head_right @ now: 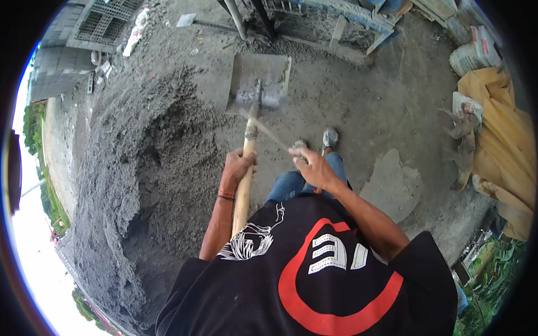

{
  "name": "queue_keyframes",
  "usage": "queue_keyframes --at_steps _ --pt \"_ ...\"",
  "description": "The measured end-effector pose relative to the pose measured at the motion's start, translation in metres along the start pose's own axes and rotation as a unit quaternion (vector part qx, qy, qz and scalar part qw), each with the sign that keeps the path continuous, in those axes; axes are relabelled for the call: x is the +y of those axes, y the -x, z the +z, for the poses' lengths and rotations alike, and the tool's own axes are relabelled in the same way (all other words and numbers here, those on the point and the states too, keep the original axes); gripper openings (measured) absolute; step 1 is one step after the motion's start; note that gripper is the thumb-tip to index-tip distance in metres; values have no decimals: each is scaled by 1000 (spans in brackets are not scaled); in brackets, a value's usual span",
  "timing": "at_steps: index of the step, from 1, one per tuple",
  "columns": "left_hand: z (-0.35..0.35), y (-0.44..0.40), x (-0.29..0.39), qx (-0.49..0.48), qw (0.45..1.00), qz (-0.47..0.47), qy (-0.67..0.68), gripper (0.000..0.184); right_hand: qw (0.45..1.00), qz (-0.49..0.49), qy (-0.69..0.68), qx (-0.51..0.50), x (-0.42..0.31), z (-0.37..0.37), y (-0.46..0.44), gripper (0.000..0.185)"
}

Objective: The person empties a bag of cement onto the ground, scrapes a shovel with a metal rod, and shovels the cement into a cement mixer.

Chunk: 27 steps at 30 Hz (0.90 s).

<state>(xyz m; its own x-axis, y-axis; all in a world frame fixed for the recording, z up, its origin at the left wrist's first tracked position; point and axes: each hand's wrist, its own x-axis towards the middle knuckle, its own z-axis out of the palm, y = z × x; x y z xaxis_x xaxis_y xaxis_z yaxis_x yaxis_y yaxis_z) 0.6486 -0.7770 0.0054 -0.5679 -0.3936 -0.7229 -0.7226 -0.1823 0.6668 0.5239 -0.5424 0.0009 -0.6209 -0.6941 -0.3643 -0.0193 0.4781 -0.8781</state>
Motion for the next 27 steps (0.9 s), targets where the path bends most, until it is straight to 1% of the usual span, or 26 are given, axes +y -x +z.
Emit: queue_keyframes --at_steps 2,3,4,6,7,8,10,12,14,16,17,18,19,20,21,22,23,24,25,26,27 --pt "-2 -2 8 2 1000 16 3 26 998 44 -28 -33 -5 1 6 34" --pt "-4 6 8 -15 998 -13 63 25 999 23 -24 12 6 8 -1 34" --pt "-6 9 9 -32 991 -42 122 25 999 22 -26 10 20 9 -17 34" --pt "-5 14 4 -28 990 -46 130 25 997 31 -69 33 42 6 -39 35" --pt "-5 13 3 -26 989 -51 139 25 999 29 -43 16 24 2 -34 36" --pt "-7 13 1 -26 989 -53 137 25 998 31 -45 16 9 2 -19 36" --pt "-6 10 -4 -24 992 -38 120 25 994 74 -79 -26 -6 1 3 36" --pt "-4 4 -8 -22 992 -37 114 27 994 85 -74 -17 25 3 0 37" --pt "-4 -1 -13 -17 994 -30 108 29 995 81 -26 46 46 -1 -22 38" --pt "-3 -5 -18 14 999 -10 38 33 994 95 -21 50 17 -26 -24 37" --pt "-3 0 -18 15 999 -11 39 33 996 74 -26 43 6 -36 -16 36" --pt "-2 4 -11 47 996 -2 -73 32 997 52 -31 38 -7 -46 -12 35" --pt "-1 3 -5 83 980 14 -181 32 996 66 -48 18 -22 -53 -6 37" --pt "1 1 -7 90 981 22 -173 32 997 56 -41 17 -45 -64 -7 37" --pt "4 4 -20 180 948 76 -252 34 991 68 -116 17 -75 -70 -5 39" --pt "5 7 -30 269 897 125 -329 37 978 80 -192 14 -104 -76 -4 42" --pt "4 9 -32 303 897 130 -295 37 972 7 -228 51 -135 -82 -8 43" --pt "-3 6 -42 314 894 129 -292 37 958 -66 -265 87 -160 -88 -14 44" --pt "-13 -1 -53 280 917 63 -278 35 958 -73 -265 81 -177 -93 -23 44" --pt "-20 -7 -64 244 934 0 -262 34 933 -155 -309 96 -191 -96 -30 43" --pt "-20 -7 -65 253 932 6 -259 34 900 -237 -350 110 -201 -98 -38 42"
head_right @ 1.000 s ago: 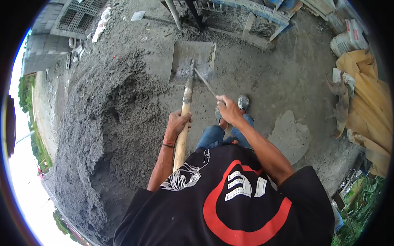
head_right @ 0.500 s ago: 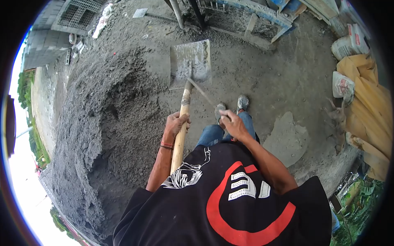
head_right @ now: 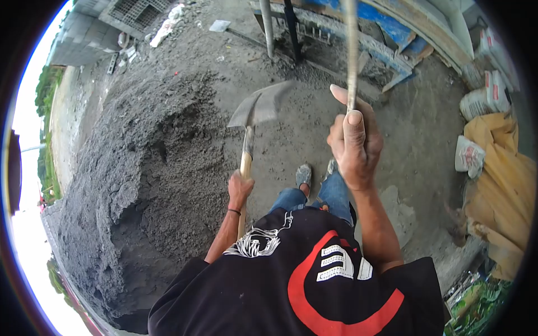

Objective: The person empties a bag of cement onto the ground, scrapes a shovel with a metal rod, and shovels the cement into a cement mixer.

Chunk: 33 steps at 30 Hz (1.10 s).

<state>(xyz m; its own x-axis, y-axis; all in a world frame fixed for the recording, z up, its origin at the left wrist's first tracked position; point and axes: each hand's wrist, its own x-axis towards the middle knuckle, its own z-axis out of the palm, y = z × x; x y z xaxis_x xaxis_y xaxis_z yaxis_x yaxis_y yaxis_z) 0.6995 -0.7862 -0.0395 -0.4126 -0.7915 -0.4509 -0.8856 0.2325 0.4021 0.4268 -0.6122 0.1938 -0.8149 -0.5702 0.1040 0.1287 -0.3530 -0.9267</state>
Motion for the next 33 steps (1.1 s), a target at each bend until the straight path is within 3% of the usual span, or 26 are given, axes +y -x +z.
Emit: queue_keyframes --at_steps 2,4,6,7,8,10,11,15,16,18,19,21,23,24,25,27,29,31,33 --pt "1 11 -3 35 999 4 -2 31 997 -56 44 4 37 10 -2 42" --pt "0 17 0 37 999 -8 10 30 968 -127 215 -24 132 -10 8 41" --pt "2 21 6 28 999 -14 28 29 939 120 310 -83 183 -44 22 40" --pt "8 28 5 29 999 -9 29 29 883 375 262 -104 181 -56 35 40" --pt "16 30 3 36 999 -25 0 30 888 366 262 -97 172 -63 36 40" --pt "30 28 13 32 998 -50 -28 30 863 471 178 -34 135 -88 27 39" --pt "35 28 16 21 998 -62 -27 30 867 464 183 -12 116 -105 18 39" --pt "58 21 22 2 999 -26 -32 29 960 178 160 146 57 -179 -60 39" --pt "63 21 20 -5 1000 -9 -20 29 957 187 111 193 21 -196 -88 39" --pt "70 15 38 -35 999 -13 -1 28 940 87 166 287 -20 -234 -153 29" --pt "69 15 51 -59 998 -33 4 28 945 47 121 300 -33 -261 -184 27" --pt "73 12 72 -98 994 -24 39 28 959 27 82 270 -52 -329 -249 28" --pt "77 -2 95 -139 988 -17 66 27 948 79 -4 308 -82 -361 -301 26" --pt "78 -5 109 -171 983 -4 68 27 948 78 15 310 -85 -381 -321 18" --pt "76 -6 121 -208 976 8 64 27 953 88 -54 284 -86 -397 -327 23" --pt "69 -2 168 -243 969 50 17 27 938 117 -138 297 -118 -363 -280 76" --pt "74 -11 187 -293 950 97 -43 28 967 93 -103 214 -94 -362 -204 93" --pt "93 -37 185 -304 926 169 -144 28 955 115 99 255 -51 -347 -103 62" --pt "100 -55 188 -344 889 176 -244 26 931 166 115 303 14 -333 23 42"
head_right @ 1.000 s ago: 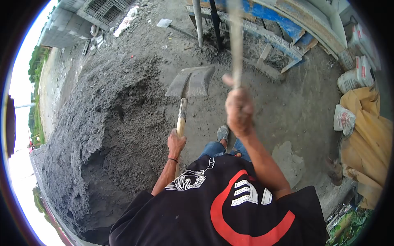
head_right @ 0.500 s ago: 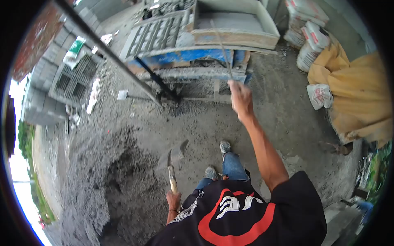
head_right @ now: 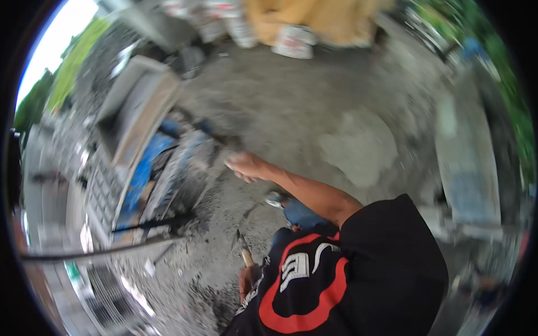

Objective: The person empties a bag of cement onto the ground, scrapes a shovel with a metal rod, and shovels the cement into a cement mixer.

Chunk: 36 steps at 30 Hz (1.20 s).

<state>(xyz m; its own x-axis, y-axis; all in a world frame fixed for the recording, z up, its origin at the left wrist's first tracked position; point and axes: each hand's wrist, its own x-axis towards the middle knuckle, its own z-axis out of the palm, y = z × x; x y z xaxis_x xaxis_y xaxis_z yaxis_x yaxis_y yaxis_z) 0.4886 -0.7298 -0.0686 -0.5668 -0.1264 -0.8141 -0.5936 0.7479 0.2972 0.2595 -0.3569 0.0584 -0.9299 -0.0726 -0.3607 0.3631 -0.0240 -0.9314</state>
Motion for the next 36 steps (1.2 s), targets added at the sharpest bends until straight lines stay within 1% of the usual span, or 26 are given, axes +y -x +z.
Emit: queue_keyframes --at_steps 2,3,4,5,6,8,9,10,12,14,16,18,20,21,23,24,25,26,27,29,30,31,32,33,34,36 --pt "-12 11 35 -102 992 44 62 24 980 126 127 88 148 -37 91 46" --pt "-10 12 38 -155 978 67 126 24 971 150 118 144 195 -49 158 48" --pt "-6 8 44 -175 977 74 97 24 944 244 142 171 236 -60 224 26" --pt "2 -1 55 -209 970 115 56 24 920 259 -74 285 299 -63 285 20" --pt "10 2 73 -239 958 155 18 24 889 339 -14 308 291 -64 346 20" --pt "29 27 117 -292 944 155 -3 25 796 404 -131 430 265 -46 439 24" --pt "38 46 138 -330 931 156 -1 25 786 402 -147 446 262 -36 474 24" --pt "48 60 149 -342 924 169 -22 25 758 368 -194 503 262 -28 505 26" --pt "86 84 178 -431 895 115 -5 26 707 313 -241 586 265 -22 559 28" --pt "122 86 197 -465 868 155 -78 29 688 274 -267 616 268 -3 587 30" --pt "156 99 216 -489 821 238 -171 33 672 254 -301 627 267 8 605 31" --pt "211 123 250 -493 803 253 -218 36 671 219 -290 646 258 4 628 32" --pt "273 153 283 -511 737 315 -311 30 692 156 -242 662 233 -4 651 37" --pt "308 152 291 -583 526 547 -292 24 704 118 -209 668 219 -11 665 41" --pt "373 212 315 -593 580 435 -351 29 725 46 -164 667 194 -37 687 50" --pt "400 253 320 -633 482 546 -264 28 739 43 -157 654 176 -52 705 50" --pt "431 278 323 -636 480 544 -262 26 752 29 -160 639 154 -64 718 54" --pt "467 300 320 -646 499 515 -261 24 764 14 -164 624 133 -75 734 58" --pt "506 316 310 -665 542 443 -260 22 791 7 -139 596 116 -88 757 61" --pt "593 330 276 -710 603 282 -229 19 776 -77 -125 613 105 -95 790 74" --pt "638 333 257 -726 628 196 -202 17 778 -75 -122 612 97 -102 810 74" --pt "681 330 237 -747 634 115 -165 16 762 -21 3 647 89 -108 831 78" --pt "718 330 220 -760 637 28 -126 15 728 35 131 673 86 -116 851 82" --pt "748 329 207 -770 628 -34 -107 15 701 44 163 693 96 -123 869 78" --pt "760 345 200 -771 617 -11 -157 17 680 49 180 709 107 -124 882 78" --pt "769 374 198 -775 546 115 -297 22 719 96 174 665 124 -125 905 70"
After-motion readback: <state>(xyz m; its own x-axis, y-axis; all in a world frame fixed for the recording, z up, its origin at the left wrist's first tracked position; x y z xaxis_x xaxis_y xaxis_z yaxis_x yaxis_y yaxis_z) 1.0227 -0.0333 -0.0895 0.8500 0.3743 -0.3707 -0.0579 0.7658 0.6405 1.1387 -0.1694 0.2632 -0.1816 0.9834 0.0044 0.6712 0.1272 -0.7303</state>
